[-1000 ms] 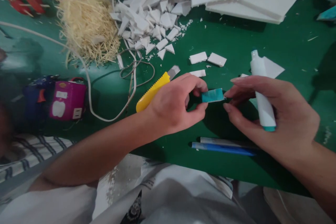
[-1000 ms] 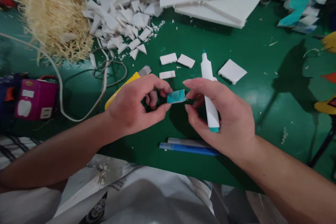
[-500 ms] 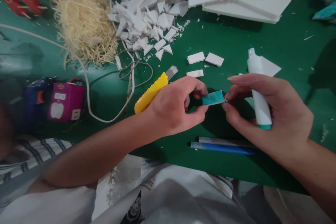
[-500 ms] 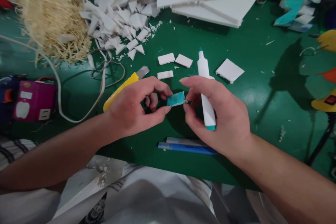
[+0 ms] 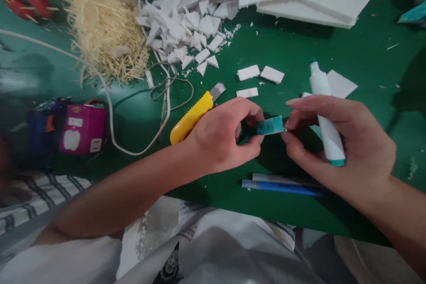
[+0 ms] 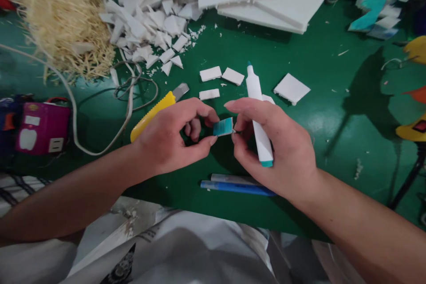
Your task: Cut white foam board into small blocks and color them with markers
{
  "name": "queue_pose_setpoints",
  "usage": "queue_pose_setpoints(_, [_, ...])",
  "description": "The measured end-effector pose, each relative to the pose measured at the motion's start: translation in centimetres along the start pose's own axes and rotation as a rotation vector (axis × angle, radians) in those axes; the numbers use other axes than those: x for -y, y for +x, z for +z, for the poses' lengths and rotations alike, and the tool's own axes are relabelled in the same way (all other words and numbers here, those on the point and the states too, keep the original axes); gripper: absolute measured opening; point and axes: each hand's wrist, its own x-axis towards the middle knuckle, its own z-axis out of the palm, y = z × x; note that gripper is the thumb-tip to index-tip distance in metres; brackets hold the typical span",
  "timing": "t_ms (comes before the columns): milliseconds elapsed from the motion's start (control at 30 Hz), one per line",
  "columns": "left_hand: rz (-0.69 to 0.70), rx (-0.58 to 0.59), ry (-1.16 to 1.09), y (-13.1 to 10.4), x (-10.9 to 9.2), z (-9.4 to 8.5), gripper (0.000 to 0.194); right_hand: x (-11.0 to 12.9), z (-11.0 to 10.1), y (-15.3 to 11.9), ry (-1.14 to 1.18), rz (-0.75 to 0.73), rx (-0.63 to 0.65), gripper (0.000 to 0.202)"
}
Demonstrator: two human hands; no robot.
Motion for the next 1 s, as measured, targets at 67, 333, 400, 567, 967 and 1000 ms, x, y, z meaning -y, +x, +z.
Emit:
queue_pose_setpoints(67, [0.003,0.0,-0.003,-0.01,0.02,0.0,0.015,-0.04,0.1,0.04,0.021,0.01,0.004,0.048])
queue_pose_setpoints(333, [-0.002,0.001,0.009,-0.09,0.05,0.05,0.016,0.24,0.09,-0.23,0.008,0.041,0.005,0.045])
queue_pose_setpoints(400, [-0.005,-0.001,0.013,-0.1,0.08,0.06,0.017,0.29,0.03,-0.3,0.016,0.055,-0.001,0.045])
queue_pose_setpoints(567, [-0.007,0.007,0.026,-0.13,0.08,0.07,0.016,0.21,-0.11,-0.35,0.003,0.061,0.007,0.043])
queue_pose_setpoints(967, [0.061,-0.023,0.347,-0.22,0.21,-0.49,0.014,-0.02,-0.37,-0.22,-0.087,0.102,-0.018,0.044])
queue_pose_setpoints(1000, [0.068,-0.02,0.384,-0.16,0.26,-0.56,0.013,-0.13,-0.35,-0.21,-0.075,0.136,-0.047,0.045])
